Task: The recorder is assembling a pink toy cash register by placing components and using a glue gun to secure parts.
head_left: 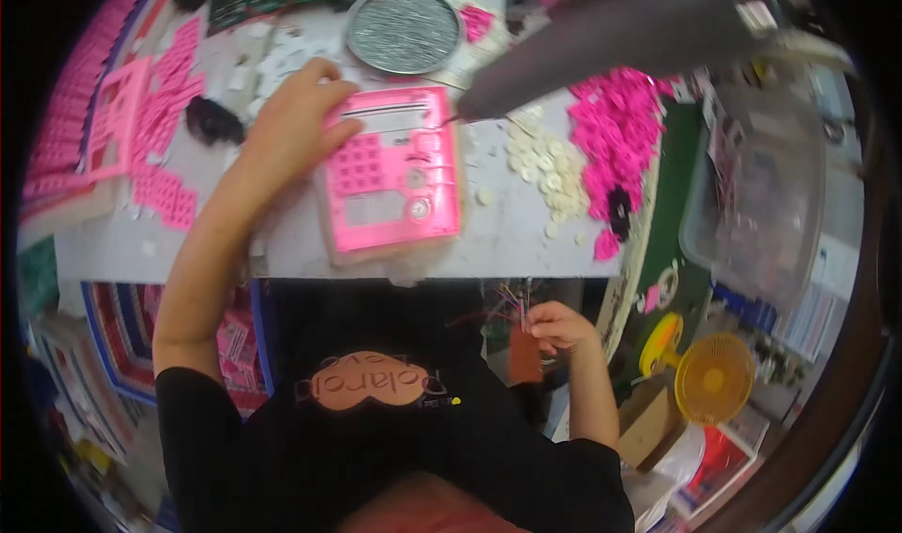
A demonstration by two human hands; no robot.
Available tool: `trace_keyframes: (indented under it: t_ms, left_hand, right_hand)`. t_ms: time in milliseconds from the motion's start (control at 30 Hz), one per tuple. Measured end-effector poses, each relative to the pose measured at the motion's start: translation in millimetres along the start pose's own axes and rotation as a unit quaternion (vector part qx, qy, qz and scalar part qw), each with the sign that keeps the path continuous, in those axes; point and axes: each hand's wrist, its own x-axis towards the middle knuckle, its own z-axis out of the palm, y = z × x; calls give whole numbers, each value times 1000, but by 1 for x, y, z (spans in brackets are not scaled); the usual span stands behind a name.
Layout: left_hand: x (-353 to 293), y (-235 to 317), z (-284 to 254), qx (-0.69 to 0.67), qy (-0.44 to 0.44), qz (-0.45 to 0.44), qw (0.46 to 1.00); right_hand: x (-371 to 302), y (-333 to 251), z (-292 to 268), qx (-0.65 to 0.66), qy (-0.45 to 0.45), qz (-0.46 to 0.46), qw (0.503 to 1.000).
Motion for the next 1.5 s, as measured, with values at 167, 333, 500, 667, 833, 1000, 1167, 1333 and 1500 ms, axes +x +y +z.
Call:
trace_keyframes:
  t_ms: [167, 333, 500, 667, 833, 1000, 1167, 1333, 1500]
  left_hand:
    - [-2, 8, 0, -40, -60, -58, 996]
    - [-22, -16, 3, -46, -19, -45, 998]
    - [-38, -27, 3, -86, 3, -81, 993]
    - [-27, -20, 9, -58, -21, -75, 995]
    - [-39, -3, 4, -20, 16, -64, 998]
    - [-59, -17, 10, 37, 79, -49, 995]
    - [-43, 33, -4, 103, 84, 82, 988]
    - [-63, 43, -1, 86, -29, 117, 989]
    - [-9, 1, -31, -32, 112, -39, 992]
  right_hand:
    - [24, 214, -67, 297, 164, -58, 939]
    - [80, 322, -26, 440, 224, 46, 868]
    - [144, 418, 5, 491, 264, 68, 827]
    - [226, 474, -73, 538, 227, -285, 760]
    - [251, 354, -76, 546, 222, -370, 718]
    - [249, 286, -62, 513, 206, -348, 758]
    - [246, 263, -70, 400, 266, -253, 840]
    - [199, 233, -83, -38, 433, -95, 896]
    - [138, 176, -55, -569, 303, 49, 763]
